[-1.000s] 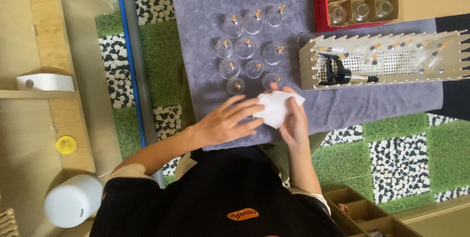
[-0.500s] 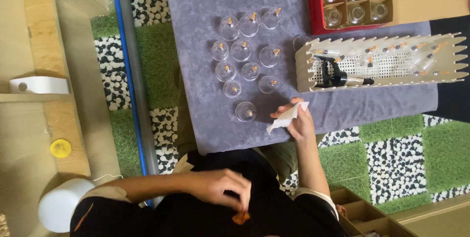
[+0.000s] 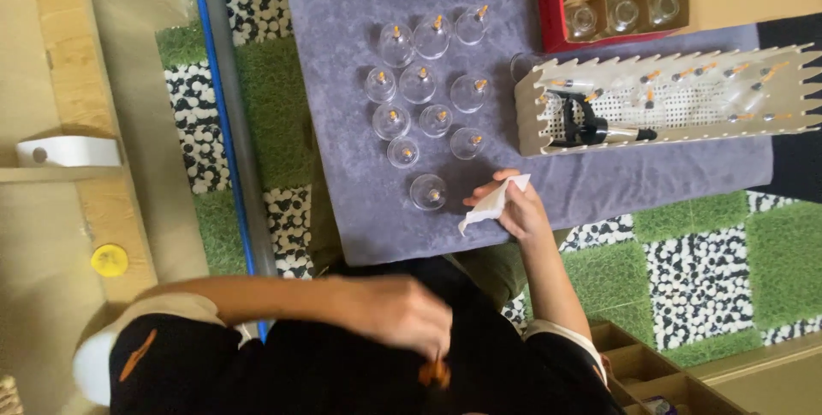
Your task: The person wipes the exterior of several small clear cups with a white cloth. They handle the cups one at a time, rotating them to clean different sides, and place them back on the table or into a white plastic rack.
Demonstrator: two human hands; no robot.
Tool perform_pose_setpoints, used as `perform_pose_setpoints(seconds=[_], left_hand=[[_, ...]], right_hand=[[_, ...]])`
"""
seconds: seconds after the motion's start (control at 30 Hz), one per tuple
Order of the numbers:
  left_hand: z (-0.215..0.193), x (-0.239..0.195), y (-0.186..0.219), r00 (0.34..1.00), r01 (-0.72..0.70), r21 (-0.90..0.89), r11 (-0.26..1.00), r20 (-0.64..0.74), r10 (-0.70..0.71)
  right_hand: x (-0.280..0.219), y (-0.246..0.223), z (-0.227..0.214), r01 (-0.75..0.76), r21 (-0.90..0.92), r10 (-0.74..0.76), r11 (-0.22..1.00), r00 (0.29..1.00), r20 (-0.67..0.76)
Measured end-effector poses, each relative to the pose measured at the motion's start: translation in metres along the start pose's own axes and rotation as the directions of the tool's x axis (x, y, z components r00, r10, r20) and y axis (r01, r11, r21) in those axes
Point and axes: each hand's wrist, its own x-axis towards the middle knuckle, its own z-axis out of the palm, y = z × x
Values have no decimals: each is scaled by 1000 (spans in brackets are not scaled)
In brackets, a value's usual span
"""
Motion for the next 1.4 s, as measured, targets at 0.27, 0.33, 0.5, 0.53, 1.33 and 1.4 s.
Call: perform_pose_setpoints(seconds=[0.27, 0.33, 0.5, 0.53, 1.33, 1.4], left_hand=[[-66, 22, 42, 909, 30, 356, 934, -399, 123], [-77, 2, 41, 992, 90, 10, 996, -94, -88], [-49, -36, 25, 830, 392, -295, 871, 521, -197], [-37, -42, 20, 831, 424, -355, 834, 518, -202], [-47, -38, 47, 927, 245, 340, 908, -357, -116], [-34, -30, 45, 980, 198, 204, 959, -53, -191]], right_hand=[[5, 10, 3, 105, -25, -104, 994, 994, 13], [4, 9, 4, 99, -35, -99, 994, 995, 6], [7, 7, 10, 90, -24, -89, 996, 995, 39], [8, 7, 8, 87, -19, -86, 996, 996, 38], [4, 4, 5, 55, 20, -56, 998, 998, 37], [2, -2, 5, 4, 20, -5, 1000, 999, 31]])
